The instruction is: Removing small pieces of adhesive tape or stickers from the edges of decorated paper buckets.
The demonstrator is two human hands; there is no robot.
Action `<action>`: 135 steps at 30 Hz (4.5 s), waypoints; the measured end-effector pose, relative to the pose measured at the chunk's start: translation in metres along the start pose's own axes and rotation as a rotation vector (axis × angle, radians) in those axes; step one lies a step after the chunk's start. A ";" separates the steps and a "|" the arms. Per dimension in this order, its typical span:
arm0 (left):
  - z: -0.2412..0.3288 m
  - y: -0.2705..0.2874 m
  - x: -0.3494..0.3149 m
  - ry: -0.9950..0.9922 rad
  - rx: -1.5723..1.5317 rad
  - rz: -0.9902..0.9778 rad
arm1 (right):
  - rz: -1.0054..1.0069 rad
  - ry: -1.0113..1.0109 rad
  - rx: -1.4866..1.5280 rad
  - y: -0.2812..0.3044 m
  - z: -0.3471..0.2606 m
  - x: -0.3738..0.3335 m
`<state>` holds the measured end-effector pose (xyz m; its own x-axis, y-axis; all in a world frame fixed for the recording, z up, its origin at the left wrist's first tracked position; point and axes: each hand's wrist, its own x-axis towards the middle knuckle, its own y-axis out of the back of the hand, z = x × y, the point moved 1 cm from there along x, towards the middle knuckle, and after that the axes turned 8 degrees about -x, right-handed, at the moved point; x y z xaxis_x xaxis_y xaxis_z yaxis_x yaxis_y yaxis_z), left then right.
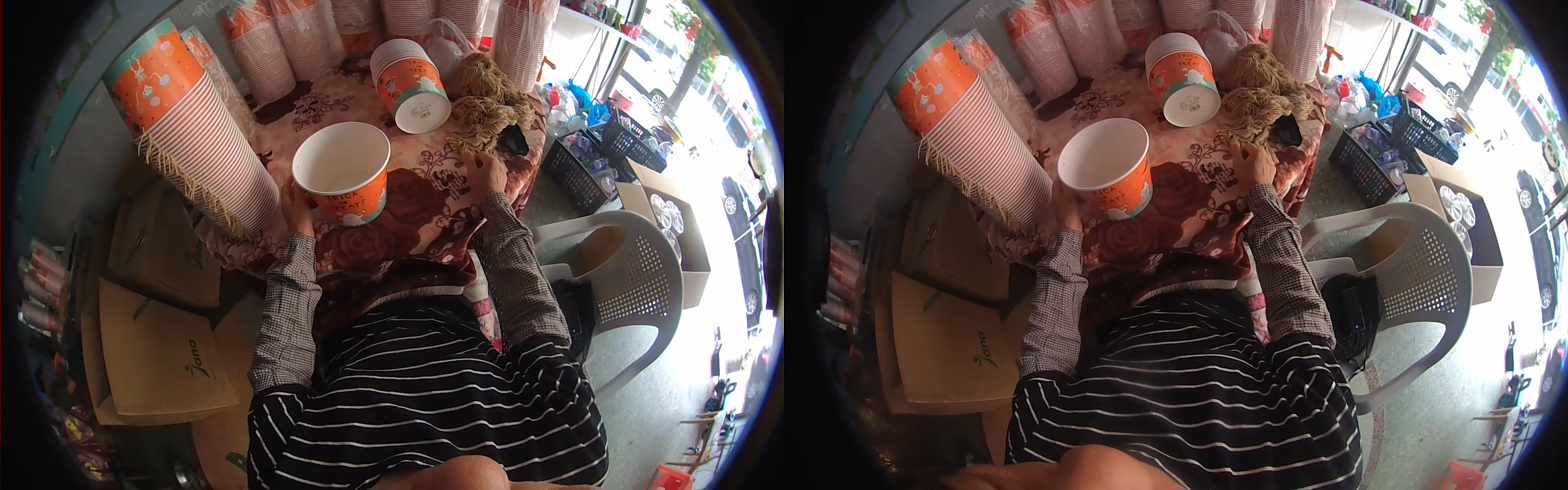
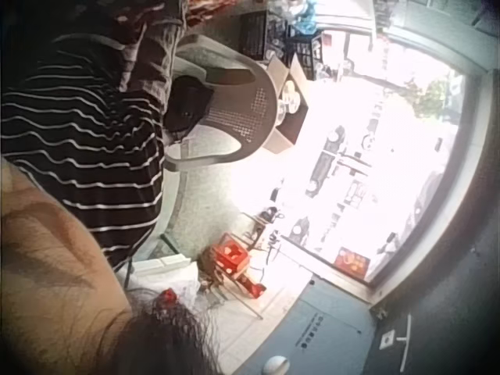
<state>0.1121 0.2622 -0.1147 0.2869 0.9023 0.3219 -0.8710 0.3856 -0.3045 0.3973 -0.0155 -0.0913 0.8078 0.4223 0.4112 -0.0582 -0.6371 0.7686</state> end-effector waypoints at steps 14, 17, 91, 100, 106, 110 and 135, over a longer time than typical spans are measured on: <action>0.004 -0.006 0.000 -0.013 0.103 -0.046 | -0.032 0.286 -0.209 -0.038 0.033 0.052; 0.005 -0.005 -0.003 -0.016 0.098 -0.045 | -0.135 0.154 -0.116 -0.029 0.036 0.043; 0.135 0.039 -0.211 -0.182 0.242 -0.586 | -1.163 -0.046 1.386 0.059 -0.177 -0.240; 0.176 0.021 -0.218 -0.025 -0.186 -0.565 | -1.311 0.039 1.153 0.110 -0.148 -0.230; 0.186 -0.012 -0.219 -0.108 0.103 -0.694 | -1.288 -0.055 1.270 0.131 -0.146 -0.228; 0.195 -0.037 -0.210 -0.179 0.059 -0.730 | -1.160 -0.024 1.334 0.137 -0.140 -0.219; 0.207 -0.047 -0.208 -0.100 0.179 -0.736 | -0.525 0.585 0.785 0.160 -0.132 -0.203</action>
<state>0.0107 0.0162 0.0185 0.7882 0.3997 0.4679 -0.5230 0.8358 0.1672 0.1460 -0.1180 0.0132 0.2096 0.8667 0.4527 0.7644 -0.4339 0.4768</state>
